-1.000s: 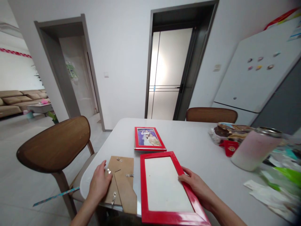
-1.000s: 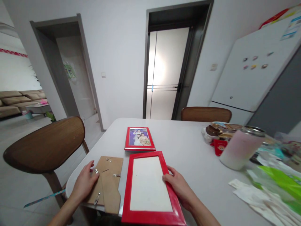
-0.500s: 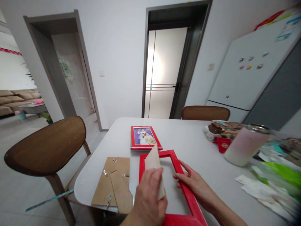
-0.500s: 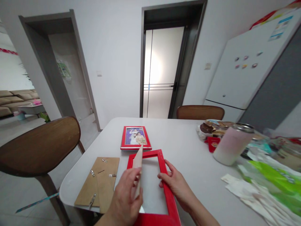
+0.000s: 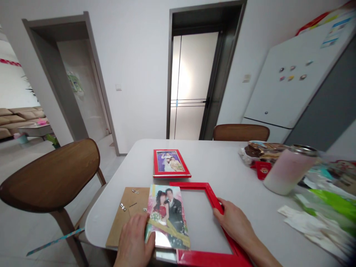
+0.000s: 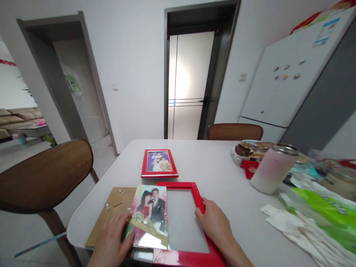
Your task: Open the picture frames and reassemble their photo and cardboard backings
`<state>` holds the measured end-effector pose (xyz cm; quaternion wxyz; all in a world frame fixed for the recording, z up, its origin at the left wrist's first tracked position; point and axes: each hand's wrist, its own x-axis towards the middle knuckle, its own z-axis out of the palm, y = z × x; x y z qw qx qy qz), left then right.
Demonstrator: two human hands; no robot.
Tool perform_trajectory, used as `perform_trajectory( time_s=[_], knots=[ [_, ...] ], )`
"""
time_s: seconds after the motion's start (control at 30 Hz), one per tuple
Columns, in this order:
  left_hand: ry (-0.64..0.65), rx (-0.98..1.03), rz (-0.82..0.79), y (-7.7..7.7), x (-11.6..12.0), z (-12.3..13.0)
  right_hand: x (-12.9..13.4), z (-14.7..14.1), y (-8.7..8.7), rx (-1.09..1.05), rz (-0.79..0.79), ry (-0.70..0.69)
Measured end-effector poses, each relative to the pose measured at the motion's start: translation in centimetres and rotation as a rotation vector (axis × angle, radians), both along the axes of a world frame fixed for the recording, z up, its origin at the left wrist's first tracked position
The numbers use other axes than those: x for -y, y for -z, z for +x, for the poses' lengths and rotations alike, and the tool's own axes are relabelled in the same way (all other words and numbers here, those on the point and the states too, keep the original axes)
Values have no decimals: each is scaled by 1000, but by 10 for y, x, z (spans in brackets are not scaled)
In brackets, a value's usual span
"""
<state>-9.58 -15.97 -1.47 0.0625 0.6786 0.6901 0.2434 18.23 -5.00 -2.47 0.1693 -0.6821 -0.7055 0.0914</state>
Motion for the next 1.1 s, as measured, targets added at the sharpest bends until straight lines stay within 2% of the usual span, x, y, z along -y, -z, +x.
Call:
perform_trajectory(
  time_s=[0.13,0.23,0.3,0.37,0.43,0.53,0.63,0.7,0.8,0.83,0.9,1.0,1.1],
  knots=[
    [43,-47,14,-4,0,7,2,0,1,55,41,20],
    [206,-36,26,-3,-1,17,7,-12,-3,-13,205,-55],
    [316,-39,3,-2,-2,27,13,-29,-5,-186,178,-154],
    [365,-49,-26,2,-4,37,19,-52,-6,-439,23,-247],
    [356,-55,-36,6,-9,43,24,-74,-10,-709,-115,-298],
    [325,11,50,8,-16,43,29,-96,-22,-1086,-140,-318],
    [279,264,236,-5,-18,37,34,-105,-36,-1358,-133,-288],
    [160,539,298,-18,-16,36,39,-108,-39,-1446,-224,-214],
    [-2,1064,245,-31,-13,50,46,-111,-33,-1559,-447,-137],
    [-6,1233,211,-31,-13,56,47,-110,-30,-1615,-477,-125],
    [34,1479,167,-29,-15,69,46,-103,-27,-1704,-421,-101],
    [74,1552,115,-20,-19,77,35,-75,-29,-1647,-313,-46],
    [131,1326,24,-10,-20,75,20,-40,-33,-1429,-389,-43]
  ],
)
